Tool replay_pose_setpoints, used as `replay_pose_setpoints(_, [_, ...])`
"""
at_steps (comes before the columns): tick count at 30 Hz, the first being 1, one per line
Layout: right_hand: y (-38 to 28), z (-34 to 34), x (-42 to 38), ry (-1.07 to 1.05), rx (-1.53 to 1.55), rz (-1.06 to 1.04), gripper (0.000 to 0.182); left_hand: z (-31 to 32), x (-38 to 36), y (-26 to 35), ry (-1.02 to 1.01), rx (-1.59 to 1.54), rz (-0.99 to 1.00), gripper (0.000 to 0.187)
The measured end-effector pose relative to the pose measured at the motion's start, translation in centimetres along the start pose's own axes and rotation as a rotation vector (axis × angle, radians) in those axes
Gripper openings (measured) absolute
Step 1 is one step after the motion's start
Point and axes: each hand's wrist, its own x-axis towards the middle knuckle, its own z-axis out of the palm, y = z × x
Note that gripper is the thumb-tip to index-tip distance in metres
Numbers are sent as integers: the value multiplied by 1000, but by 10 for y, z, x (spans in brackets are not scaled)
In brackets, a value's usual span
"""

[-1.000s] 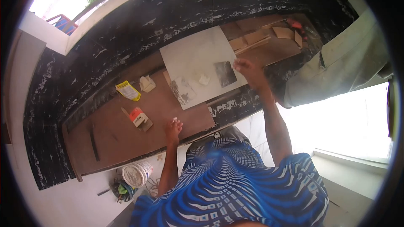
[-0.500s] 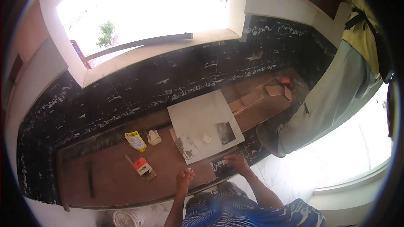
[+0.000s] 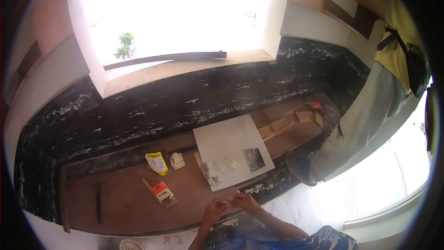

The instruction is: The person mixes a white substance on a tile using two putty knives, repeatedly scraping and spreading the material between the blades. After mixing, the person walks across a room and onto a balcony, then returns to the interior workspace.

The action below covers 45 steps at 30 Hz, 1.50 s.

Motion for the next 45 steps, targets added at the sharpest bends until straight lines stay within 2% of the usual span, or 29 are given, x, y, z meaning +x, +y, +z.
replay_pose_setpoints(2, [-5, 9, -3, -18, 64, -59, 34, -9, 0, -13, 31, 39, -17, 31])
replay_pose_setpoints(3, [-16, 10, -5, -75, 90, -2, 33, -14, -1, -6, 35, 36, -18, 30])
replay_pose_setpoints(6, [5, 18, 10, -186, 437, 115, 34, -24, -9, 6, 46, 56, 5, 30])
replay_pose_setpoints(9, [-2, 15, 13, -267, 710, 195, 42, -30, -12, 5, 55, 91, 60, 30])
replay_pose_setpoints(12, [-13, 18, 16, -256, 651, 273, 42, -32, -14, 14, 33, 51, 102, 27])
replay_pose_setpoints(21, [-1, 1, 38, -427, 840, 205, 32, -33, -4, 31, 18, 156, 329, 17])
replay_pose_setpoints(26, [-10, 4, 35, -374, 834, 205, 31, -34, 6, 26, 49, 317, 427, 15])
replay_pose_setpoints(29, [-12, 5, 35, -409, 872, 199, 30, -36, 6, 31, 19, 329, 436, 14])
replay_pose_setpoints(33, [-9, 2, 39, -384, 844, 264, 27, -31, 4, 26, 3, 240, 296, 13])
replay_pose_setpoints(36, [-5, 1, 38, -411, 808, 210, 30, -26, 2, 21, 19, 235, 256, 13])
replay_pose_setpoints(40, [-8, 2, 37, -384, 779, 246, 33, -21, 0, 21, 56, 180, 214, 14])
replay_pose_setpoints(45, [-12, 5, 32, -363, 732, 150, 34, -19, -1, 24, 125, 149, 205, 16])
